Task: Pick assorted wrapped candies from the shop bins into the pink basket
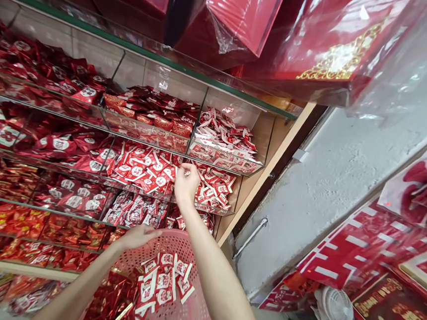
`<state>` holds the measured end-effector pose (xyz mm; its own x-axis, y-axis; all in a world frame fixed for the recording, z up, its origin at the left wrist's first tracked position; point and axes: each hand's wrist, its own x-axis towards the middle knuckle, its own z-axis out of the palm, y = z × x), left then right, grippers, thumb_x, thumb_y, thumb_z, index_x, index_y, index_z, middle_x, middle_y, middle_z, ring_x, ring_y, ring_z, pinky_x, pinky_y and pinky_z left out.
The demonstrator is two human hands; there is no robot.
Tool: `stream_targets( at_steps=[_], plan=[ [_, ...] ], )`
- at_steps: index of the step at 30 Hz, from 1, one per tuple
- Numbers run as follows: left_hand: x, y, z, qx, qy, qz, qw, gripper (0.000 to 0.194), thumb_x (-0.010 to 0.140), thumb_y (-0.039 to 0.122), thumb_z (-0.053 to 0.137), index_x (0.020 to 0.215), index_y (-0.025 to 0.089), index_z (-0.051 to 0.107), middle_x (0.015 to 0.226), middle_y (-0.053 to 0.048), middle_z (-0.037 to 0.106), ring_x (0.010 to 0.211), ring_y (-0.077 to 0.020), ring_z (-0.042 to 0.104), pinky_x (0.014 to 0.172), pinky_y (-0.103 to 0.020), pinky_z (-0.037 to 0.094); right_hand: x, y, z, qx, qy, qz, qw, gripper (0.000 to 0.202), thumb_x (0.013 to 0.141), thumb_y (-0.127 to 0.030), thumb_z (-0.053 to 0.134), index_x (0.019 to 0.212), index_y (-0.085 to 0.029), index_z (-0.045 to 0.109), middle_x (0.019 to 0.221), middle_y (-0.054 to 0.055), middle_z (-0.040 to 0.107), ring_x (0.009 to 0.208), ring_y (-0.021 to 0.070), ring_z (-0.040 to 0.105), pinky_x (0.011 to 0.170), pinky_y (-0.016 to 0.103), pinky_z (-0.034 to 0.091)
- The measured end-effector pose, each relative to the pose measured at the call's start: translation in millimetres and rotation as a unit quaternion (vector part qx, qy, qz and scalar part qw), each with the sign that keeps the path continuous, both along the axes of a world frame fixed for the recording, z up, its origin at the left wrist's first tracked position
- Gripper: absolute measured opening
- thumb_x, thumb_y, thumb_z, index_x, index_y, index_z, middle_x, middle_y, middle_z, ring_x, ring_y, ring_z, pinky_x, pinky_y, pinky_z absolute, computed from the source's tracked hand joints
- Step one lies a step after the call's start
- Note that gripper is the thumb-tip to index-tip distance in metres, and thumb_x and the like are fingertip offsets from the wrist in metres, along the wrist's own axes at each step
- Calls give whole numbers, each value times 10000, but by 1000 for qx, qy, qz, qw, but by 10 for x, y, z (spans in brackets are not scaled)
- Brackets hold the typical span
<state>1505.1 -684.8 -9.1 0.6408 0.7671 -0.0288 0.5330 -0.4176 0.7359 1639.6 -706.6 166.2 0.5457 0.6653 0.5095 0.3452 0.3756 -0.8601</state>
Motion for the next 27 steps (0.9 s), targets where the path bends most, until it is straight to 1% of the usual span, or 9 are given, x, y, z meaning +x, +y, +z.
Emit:
stream_targets(
  at_steps=[2, 3, 5, 8, 11, 14, 19, 23, 27],
  plan=[
    [8, -6, 11, 1, -1, -4, 1000, 555, 665, 688, 342, 550, 169, 502, 531, 25, 456, 554, -122, 443, 517, -192, 268, 210, -3, -58, -29, 1, -88, 996, 213, 709, -299, 458, 855, -167, 540, 745, 21, 616, 436, 79, 519, 436, 192, 406],
    [8, -8, 12, 0, -3, -7, 1000, 555, 668, 685, 341, 556, 169, 510, 539, 23, 466, 563, -125, 452, 520, -189, 272, 302, 3, -86, -50, 0, -116, 992, 201, 699, -308, 471, 817, -163, 542, 686, 18, 613, 419, 87, 515, 438, 200, 404],
    [2, -6, 3, -4, -6, -9, 1000, 555, 674, 679, 340, 577, 168, 534, 558, 16, 491, 581, -131, 470, 532, -187, 284, 437, 15, -134, -90, -10, -140, 986, 195, 686, -351, 495, 721, -167, 545, 570, 9, 597, 390, 105, 509, 438, 216, 398],
    [-19, 8, -31, -11, -5, -5, 1000, 556, 680, 674, 339, 607, 169, 561, 565, 10, 512, 591, -139, 489, 546, -189, 297, 497, 31, -173, -125, -45, -135, 982, 274, 686, -432, 495, 566, -187, 523, 418, -10, 541, 351, 123, 497, 452, 234, 396],
    [-37, 24, -68, -21, -11, -14, 1000, 542, 694, 658, 338, 641, 174, 574, 573, 13, 526, 578, -134, 491, 558, -194, 305, 459, 59, -175, -133, -72, -133, 979, 316, 691, -427, 493, 469, -203, 476, 292, -34, 439, 316, 132, 474, 453, 242, 388],
    [-44, 32, -80, -13, -19, -13, 1000, 524, 693, 650, 346, 621, 171, 548, 567, 18, 504, 556, -122, 461, 551, -194, 295, 423, 101, -165, -125, -73, -130, 981, 263, 694, -365, 497, 487, -206, 470, 276, -49, 412, 316, 138, 479, 440, 239, 380],
    [-55, 5, -29, 9, -4, 3, 1000, 535, 665, 684, 337, 548, 175, 456, 508, 34, 383, 504, -105, 356, 505, -200, 246, 453, 79, -137, -94, -52, -111, 988, 218, 735, -359, 438, 602, -197, 498, 382, -41, 482, 348, 133, 512, 371, 222, 338],
    [-56, -24, 16, 0, -5, 4, 1000, 539, 657, 696, 334, 533, 179, 422, 506, 37, 355, 504, -100, 330, 507, -202, 240, 513, -127, -113, -29, 3, -62, 998, 200, 700, -381, 509, 638, -191, 504, 427, -48, 494, 326, 112, 476, 321, 214, 283],
    [-45, -30, 20, -2, -9, 6, 1000, 543, 655, 701, 332, 536, 180, 429, 509, 31, 363, 513, -105, 336, 500, -204, 231, 558, -545, -148, 6, 57, -28, 998, 238, 683, -429, 556, 707, -195, 521, 391, -75, 454, 311, 91, 424, 306, 199, 260]
  ],
)
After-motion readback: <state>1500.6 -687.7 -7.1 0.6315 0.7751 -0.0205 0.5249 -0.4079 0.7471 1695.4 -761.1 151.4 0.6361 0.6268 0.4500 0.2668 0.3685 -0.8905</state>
